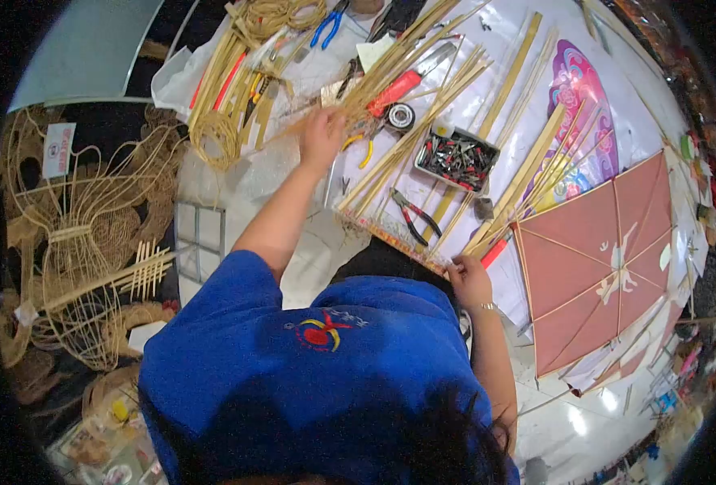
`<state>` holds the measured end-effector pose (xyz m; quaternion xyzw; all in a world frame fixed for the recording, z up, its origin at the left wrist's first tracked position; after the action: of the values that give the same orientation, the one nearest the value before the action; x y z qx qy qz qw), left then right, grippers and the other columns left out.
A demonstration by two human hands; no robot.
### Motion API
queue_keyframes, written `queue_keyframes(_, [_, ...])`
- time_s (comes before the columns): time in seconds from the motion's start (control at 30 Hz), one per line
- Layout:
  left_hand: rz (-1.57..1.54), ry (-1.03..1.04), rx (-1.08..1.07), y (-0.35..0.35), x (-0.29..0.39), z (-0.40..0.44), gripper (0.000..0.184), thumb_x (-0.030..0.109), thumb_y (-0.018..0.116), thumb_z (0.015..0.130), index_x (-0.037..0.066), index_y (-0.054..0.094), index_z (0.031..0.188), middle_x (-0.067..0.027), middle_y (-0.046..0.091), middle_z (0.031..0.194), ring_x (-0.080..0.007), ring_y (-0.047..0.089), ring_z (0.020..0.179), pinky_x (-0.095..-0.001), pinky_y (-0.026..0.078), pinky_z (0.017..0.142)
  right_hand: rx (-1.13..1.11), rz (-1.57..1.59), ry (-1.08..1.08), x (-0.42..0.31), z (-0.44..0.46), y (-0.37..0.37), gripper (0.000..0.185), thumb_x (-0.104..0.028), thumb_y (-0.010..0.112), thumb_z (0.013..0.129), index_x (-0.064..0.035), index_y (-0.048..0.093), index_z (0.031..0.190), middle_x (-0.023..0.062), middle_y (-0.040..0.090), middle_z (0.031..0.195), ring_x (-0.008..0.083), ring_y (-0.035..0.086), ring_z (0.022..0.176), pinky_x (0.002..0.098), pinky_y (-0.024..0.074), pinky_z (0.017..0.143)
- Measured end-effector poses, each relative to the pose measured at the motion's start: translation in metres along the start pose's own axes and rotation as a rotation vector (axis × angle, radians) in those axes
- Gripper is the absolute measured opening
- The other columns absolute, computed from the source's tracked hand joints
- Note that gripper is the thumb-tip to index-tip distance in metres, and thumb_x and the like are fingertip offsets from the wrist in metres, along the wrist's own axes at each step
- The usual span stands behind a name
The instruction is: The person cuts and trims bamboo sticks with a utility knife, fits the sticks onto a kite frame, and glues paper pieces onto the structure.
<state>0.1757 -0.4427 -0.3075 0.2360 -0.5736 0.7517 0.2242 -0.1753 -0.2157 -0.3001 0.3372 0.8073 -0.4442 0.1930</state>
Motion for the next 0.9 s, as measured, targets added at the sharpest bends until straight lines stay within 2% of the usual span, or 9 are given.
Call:
queue_keyframes(0.27, [0.165, -0.437, -0.278, 0.118, -0.058, 0.175, 0.079, 0.051, 0.069, 0.075, 0.004, 0.044, 0.132, -0.0204, 0.055, 0.126, -0.0363, 0.05, 0.119, -0.0419, 0.04, 0.099, 0.226, 0.089, 0.543, 0.123, -0.128, 0.001, 0.021, -0.02, 0.065, 0.084, -0.0029, 0.064, 0.097, 0.0125, 0.068, 0.088, 0.0221, 0.065, 0.078, 0.0341, 0.0515, 0.073])
queue_keyframes(0.3, [0.308, -0.372, -0.35, 0.138, -0.068, 0.19, 0.074, 0.05, 0.067, 0.077, 0.003, 0.047, 0.13, -0.0182, 0.054, 0.128, -0.0326, 0.051, 0.119, -0.0423, 0.04, 0.099, 0.278, 0.118, 0.585, 0.133, -0.149, 0.006, 0.022, -0.021, 0.065, 0.084, -0.0027, 0.064, 0.097, 0.0133, 0.068, 0.088, 0.0235, 0.065, 0.078, 0.0348, 0.0514, 0.073])
queue_keyframes(0.4, [-0.12, -0.229, -0.144, 0.168, -0.119, 0.216, 0.033, 0.021, 0.058, 0.083, 0.008, 0.064, 0.113, -0.0125, 0.066, 0.107, -0.0291, 0.062, 0.099, -0.0398, 0.046, 0.089, 0.413, 0.191, 0.724, 0.161, -0.214, 0.034, 0.023, -0.022, 0.066, 0.082, -0.0025, 0.065, 0.094, 0.0148, 0.068, 0.087, 0.0266, 0.066, 0.082, 0.0356, 0.0509, 0.076])
queue_keyframes(0.5, [1.43, 0.147, -0.247, 0.109, -0.06, 0.23, 0.033, 0.021, 0.052, 0.087, 0.005, 0.059, 0.114, -0.0119, 0.055, 0.123, -0.0264, 0.054, 0.107, -0.0386, 0.046, 0.086, 0.466, 0.245, 0.865, 0.182, -0.272, 0.078, 0.023, -0.024, 0.066, 0.081, -0.0031, 0.065, 0.092, 0.0153, 0.068, 0.089, 0.0281, 0.065, 0.085, 0.0364, 0.0505, 0.078])
queue_keyframes(0.57, [0.545, 0.115, 0.451, 0.048, -0.079, 0.252, 0.034, 0.029, 0.047, 0.094, 0.001, 0.055, 0.11, -0.0165, 0.052, 0.124, -0.0297, 0.052, 0.11, -0.0401, 0.045, 0.087, 0.424, 0.252, 0.93, 0.171, -0.292, 0.094, 0.026, -0.027, 0.065, 0.081, -0.0038, 0.065, 0.093, 0.0157, 0.068, 0.091, 0.0307, 0.065, 0.087, 0.038, 0.0503, 0.079])
queue_keyframes(0.63, [0.103, 0.431, 0.829, -0.026, 0.032, 0.2, 0.018, 0.015, 0.058, 0.091, -0.001, 0.058, 0.099, -0.0152, 0.063, 0.095, -0.0294, 0.061, 0.092, -0.0397, 0.049, 0.08, 0.411, 0.291, 0.947, 0.168, -0.301, 0.109, 0.028, -0.029, 0.064, 0.081, -0.0039, 0.064, 0.093, 0.0161, 0.068, 0.09, 0.0323, 0.064, 0.088, 0.0392, 0.0503, 0.08])
queue_keyframes(0.7, [-0.04, 0.531, 0.601, -0.027, 0.08, 0.175, 0.015, 0.013, 0.06, 0.09, 0.0, 0.06, 0.097, -0.0131, 0.065, 0.087, -0.0279, 0.063, 0.08, -0.0361, 0.051, 0.071, 0.464, 0.264, 0.907, 0.157, -0.297, 0.104, 0.027, -0.028, 0.065, 0.081, -0.0042, 0.064, 0.094, 0.0152, 0.067, 0.093, 0.0314, 0.064, 0.086, 0.0389, 0.0503, 0.078])
queue_keyframes(0.77, [-0.1, 0.909, 0.261, -0.006, 0.159, 0.125, 0.015, 0.01, 0.064, 0.088, 0.0, 0.061, 0.098, -0.0139, 0.065, 0.084, -0.0258, 0.063, 0.075, -0.0325, 0.051, 0.068, 0.562, 0.165, 0.82, 0.139, -0.284, 0.084, 0.027, -0.027, 0.066, 0.081, -0.0043, 0.064, 0.094, 0.0138, 0.066, 0.091, 0.0291, 0.064, 0.083, 0.0371, 0.0501, 0.077])
queue_keyframes(0.9, [-0.726, 0.909, -0.763, 0.056, 0.274, -0.046, 0.023, -0.008, 0.06, 0.078, -0.002, 0.062, 0.1, -0.0086, 0.064, 0.095, -0.016, 0.061, 0.083, -0.0262, 0.049, 0.074, 0.709, 0.63, 0.562, 0.103, -0.239, 0.02, 0.033, -0.026, 0.068, 0.081, -0.0034, 0.062, 0.105, 0.0138, 0.065, 0.096, 0.0267, 0.061, 0.099, 0.0351, 0.049, 0.085])
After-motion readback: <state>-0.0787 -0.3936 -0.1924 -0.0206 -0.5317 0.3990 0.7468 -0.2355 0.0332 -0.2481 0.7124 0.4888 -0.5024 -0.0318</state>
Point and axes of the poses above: each hand's wrist, its own z-axis towards the middle knuckle, its own y-axis out of the palm, x = y × z, the point moved 6 cm from there along z, towards the middle knuckle
